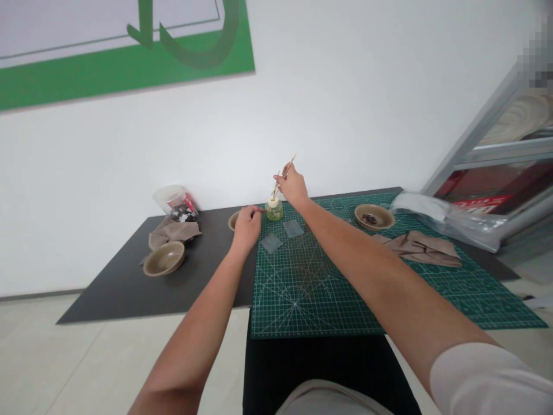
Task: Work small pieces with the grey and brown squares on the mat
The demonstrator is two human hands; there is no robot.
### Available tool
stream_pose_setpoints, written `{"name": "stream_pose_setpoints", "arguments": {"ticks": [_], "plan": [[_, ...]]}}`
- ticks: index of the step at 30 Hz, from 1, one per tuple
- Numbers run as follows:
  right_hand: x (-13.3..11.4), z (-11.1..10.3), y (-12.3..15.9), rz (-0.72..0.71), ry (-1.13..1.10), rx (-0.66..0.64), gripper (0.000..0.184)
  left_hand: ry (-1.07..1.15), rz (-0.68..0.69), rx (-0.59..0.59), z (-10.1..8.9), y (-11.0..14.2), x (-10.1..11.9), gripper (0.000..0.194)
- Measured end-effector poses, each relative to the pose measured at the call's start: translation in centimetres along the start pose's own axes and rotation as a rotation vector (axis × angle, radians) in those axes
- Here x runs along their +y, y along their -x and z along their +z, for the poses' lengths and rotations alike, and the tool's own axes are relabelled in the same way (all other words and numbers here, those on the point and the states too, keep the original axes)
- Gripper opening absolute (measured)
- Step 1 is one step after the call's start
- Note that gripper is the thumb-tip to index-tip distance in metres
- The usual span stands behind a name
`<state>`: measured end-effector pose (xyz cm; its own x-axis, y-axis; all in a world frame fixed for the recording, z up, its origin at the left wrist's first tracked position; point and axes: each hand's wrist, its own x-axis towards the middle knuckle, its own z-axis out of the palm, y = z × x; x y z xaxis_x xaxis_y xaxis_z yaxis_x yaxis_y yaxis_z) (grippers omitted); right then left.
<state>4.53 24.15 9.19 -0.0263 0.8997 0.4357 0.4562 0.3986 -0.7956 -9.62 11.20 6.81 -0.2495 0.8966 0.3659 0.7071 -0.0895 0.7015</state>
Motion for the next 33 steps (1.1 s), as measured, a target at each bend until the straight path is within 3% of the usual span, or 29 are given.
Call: {"name": "stream_pose_setpoints", "arguments": {"ticks": [5, 13, 20, 26, 33], "plan": [[-0.5, -0.2, 0.5, 0.007, 0.061, 0.004, 0.03, -0.163, 0.002, -0.057, 3.1, -5.0, 0.0, 0.029], [-1.0, -0.7, 0.9, 0.031, 0.168, -0.071, 0.037, -0.287, 0.049, -0.136, 6.6, -7.1, 0.2, 0.038], [-1.2, -0.6, 1.1, -0.022, 0.191, -0.118, 0.029, -0.291, 0.028, -0.123, 6.5, -8.0, -1.0, 0.03], [-1.4, -0.8, 0.7, -0.064, 0.19, -0.138, 0.028, -0.127, 0.04, -0.126, 6.4, -8.6, -2.0, 0.027], [-0.9, -0.8, 0.4, -0.044, 0.193, -0.074, 0.027, -0.11, 0.023, -0.143, 6.8, -9.0, -2.3, 0.029]]}}
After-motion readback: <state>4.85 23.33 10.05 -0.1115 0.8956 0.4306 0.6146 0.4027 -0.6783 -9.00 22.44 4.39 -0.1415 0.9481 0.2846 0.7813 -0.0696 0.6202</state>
